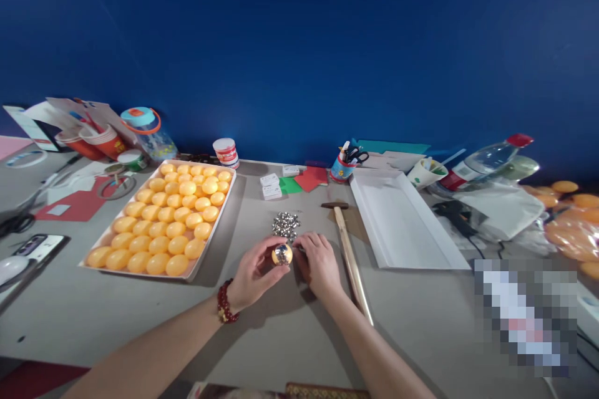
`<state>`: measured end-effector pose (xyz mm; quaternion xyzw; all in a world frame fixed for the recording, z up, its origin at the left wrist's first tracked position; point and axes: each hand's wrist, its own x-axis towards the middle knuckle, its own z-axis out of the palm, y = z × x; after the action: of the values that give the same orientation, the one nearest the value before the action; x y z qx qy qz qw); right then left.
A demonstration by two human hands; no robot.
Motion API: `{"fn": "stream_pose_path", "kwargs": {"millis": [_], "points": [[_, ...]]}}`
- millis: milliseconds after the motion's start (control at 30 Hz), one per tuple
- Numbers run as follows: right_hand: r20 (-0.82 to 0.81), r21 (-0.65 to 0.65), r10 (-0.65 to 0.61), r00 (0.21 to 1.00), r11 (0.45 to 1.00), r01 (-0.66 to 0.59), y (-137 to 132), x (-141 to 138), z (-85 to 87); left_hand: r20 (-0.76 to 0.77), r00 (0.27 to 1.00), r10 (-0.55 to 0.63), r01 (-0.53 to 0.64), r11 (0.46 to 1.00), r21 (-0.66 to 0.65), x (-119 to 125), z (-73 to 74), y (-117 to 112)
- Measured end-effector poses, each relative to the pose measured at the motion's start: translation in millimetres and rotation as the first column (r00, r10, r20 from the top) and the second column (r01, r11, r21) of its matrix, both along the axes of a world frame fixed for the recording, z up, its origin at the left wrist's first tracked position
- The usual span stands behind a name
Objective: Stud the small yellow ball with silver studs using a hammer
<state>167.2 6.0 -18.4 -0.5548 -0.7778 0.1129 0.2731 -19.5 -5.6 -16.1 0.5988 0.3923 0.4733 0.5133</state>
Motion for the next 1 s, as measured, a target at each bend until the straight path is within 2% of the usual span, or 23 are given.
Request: {"fn": "stream_pose_path", "kwargs": {"millis": [100, 233, 333, 500, 667, 767, 867, 1000], "points": [[-0.056, -0.004, 0.002, 0.998, 1.000, -0.002, -1, -1, -0.4, 0.014, 1.000, -0.023, 0.024, 1.000, -0.006, -1, -1.5, -1], [-0.330, -0.068, -0.043, 0.943, 0.997, 0.021, -5, -1, -2.8, 0.057, 0.997, -0.059, 0.059, 0.998, 0.000, -1, -3.0, -1], [-0.537, -0.178, -0.096, 0.838, 0.984, -0.001, -8, -1, -2.0, 0.077, 0.993, -0.091, 0.092, 0.996, -0.004, -1, -2.4, 0], [-0.759, -0.324, -0.217, 0.614, 0.944, -0.067, -9, -1, 3.8, 0.067, 0.992, -0.109, 0.109, 0.994, 0.010, -1, 0.1, 2], [-0.853, -0.435, -0.315, 0.415, 0.869, -0.234, -10, -1, 14.3, 0.072, 0.992, -0.105, 0.107, 0.994, -0.024, -2, -0.8, 1], [-0.871, -0.477, -0.384, 0.307, 0.813, -0.335, -12, -2, 23.1, 0.033, 0.997, -0.074, 0.072, 0.996, 0.060, -3, 0.2, 3], [-0.866, -0.499, -0.429, 0.255, 0.764, -0.410, -14, -2, 29.7, 0.002, 0.998, -0.066, 0.065, 0.985, 0.160, -2, 0.9, 5], [-0.863, -0.504, -0.451, 0.230, 0.727, -0.466, -16, -1, 31.9, 0.010, 0.994, -0.108, 0.105, 0.976, 0.192, -2, 0.4, 7]]}}
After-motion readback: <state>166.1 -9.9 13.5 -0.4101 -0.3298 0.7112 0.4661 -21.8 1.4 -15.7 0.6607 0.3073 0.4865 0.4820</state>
